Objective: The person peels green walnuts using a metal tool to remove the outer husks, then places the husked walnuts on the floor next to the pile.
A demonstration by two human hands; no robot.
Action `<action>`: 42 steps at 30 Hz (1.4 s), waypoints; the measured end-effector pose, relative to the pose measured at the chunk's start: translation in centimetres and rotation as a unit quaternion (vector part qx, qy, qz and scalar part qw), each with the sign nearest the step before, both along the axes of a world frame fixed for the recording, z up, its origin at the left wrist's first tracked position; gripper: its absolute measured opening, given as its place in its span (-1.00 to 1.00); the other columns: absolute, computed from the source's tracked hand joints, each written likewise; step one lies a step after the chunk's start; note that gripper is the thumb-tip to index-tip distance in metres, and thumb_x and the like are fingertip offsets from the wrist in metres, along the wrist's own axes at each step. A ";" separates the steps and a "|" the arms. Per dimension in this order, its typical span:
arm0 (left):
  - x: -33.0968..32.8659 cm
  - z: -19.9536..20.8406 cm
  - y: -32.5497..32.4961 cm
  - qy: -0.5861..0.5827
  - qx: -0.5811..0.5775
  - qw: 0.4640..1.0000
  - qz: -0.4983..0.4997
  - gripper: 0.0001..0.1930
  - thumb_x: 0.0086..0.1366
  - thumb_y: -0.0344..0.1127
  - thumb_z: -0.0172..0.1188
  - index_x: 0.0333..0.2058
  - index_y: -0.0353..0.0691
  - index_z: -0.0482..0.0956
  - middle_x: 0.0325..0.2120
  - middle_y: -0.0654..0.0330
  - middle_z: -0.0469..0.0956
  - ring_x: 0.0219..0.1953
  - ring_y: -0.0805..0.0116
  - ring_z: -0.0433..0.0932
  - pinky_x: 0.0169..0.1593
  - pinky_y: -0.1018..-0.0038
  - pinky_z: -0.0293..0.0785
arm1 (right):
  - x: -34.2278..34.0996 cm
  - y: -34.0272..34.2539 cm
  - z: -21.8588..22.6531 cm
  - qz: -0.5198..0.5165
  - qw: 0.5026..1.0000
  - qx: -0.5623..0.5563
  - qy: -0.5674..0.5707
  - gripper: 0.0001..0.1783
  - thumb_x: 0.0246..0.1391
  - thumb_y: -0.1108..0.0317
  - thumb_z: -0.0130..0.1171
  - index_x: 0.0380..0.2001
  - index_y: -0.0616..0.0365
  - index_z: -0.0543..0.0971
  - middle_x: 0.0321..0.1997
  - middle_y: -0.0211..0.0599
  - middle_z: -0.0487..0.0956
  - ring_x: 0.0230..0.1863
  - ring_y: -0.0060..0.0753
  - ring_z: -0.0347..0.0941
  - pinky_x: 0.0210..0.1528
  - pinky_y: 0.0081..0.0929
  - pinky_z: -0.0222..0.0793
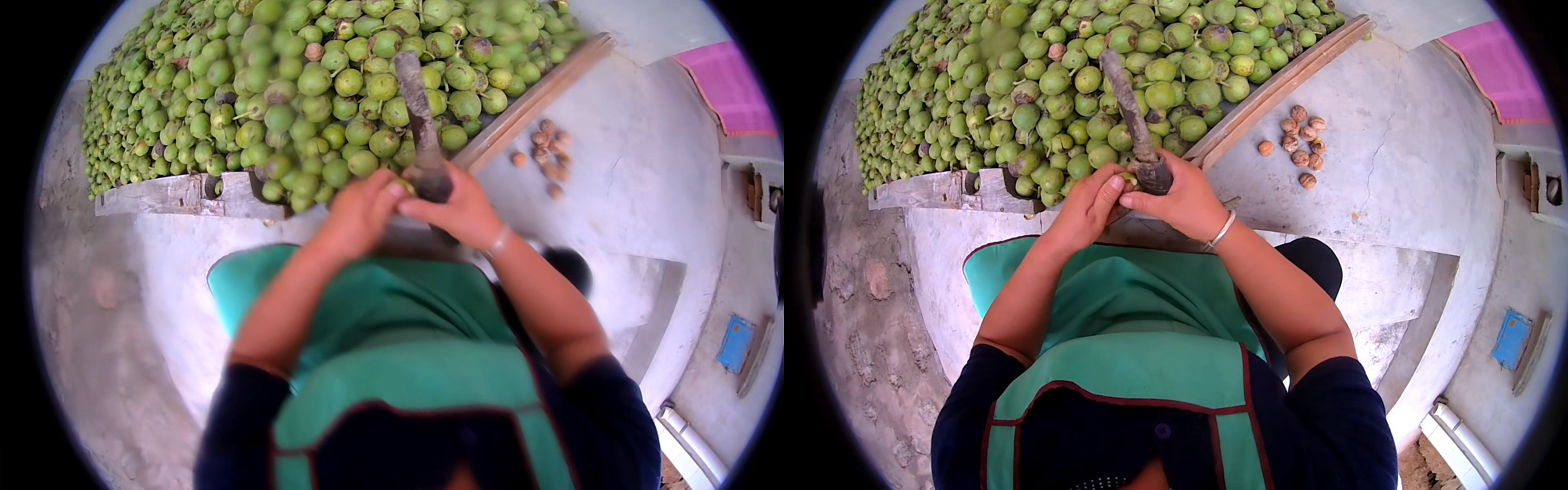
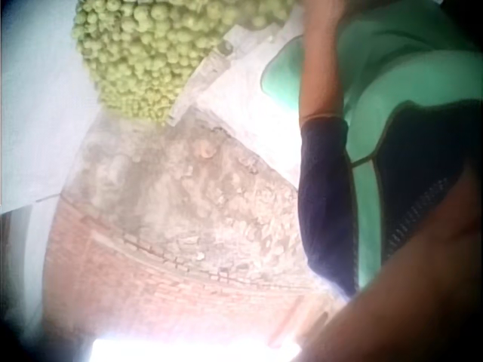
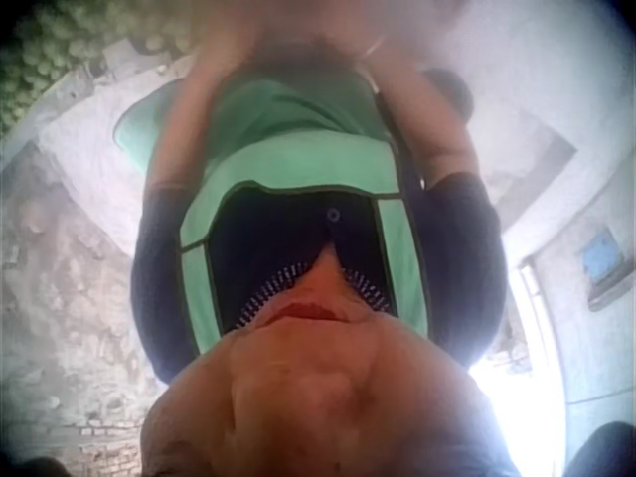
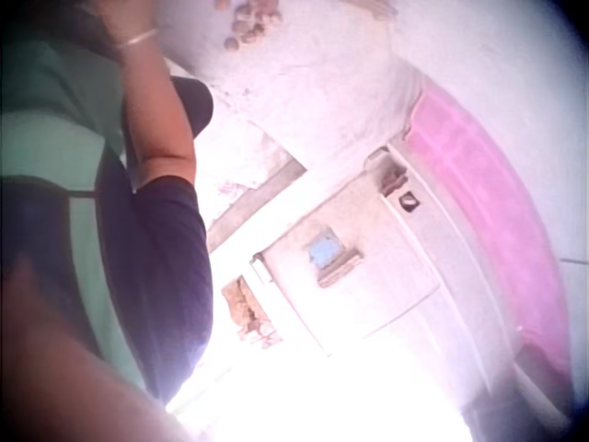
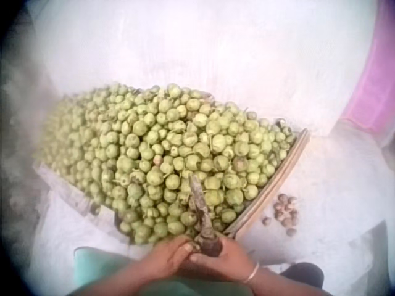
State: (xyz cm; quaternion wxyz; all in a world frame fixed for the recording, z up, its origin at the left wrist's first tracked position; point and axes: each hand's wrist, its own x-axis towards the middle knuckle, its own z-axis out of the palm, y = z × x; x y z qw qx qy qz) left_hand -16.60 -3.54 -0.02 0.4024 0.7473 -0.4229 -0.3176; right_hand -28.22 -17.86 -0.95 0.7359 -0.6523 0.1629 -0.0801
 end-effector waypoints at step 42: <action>1.9 -0.6 1.2 0.469 -0.081 0.864 0.164 -0.57 0.35 -0.03 -0.30 -0.39 -0.26 0.40 -0.82 0.32 0.24 -0.84 0.58 0.09 -0.76 0.64 -0.04 | 0.0 2.2 -0.2 0.080 0.910 -0.407 0.016 -0.67 -0.23 0.28 0.22 -0.33 0.07 0.41 -0.44 -0.19 0.51 -0.43 -0.04 0.46 -0.41 -0.21 0.36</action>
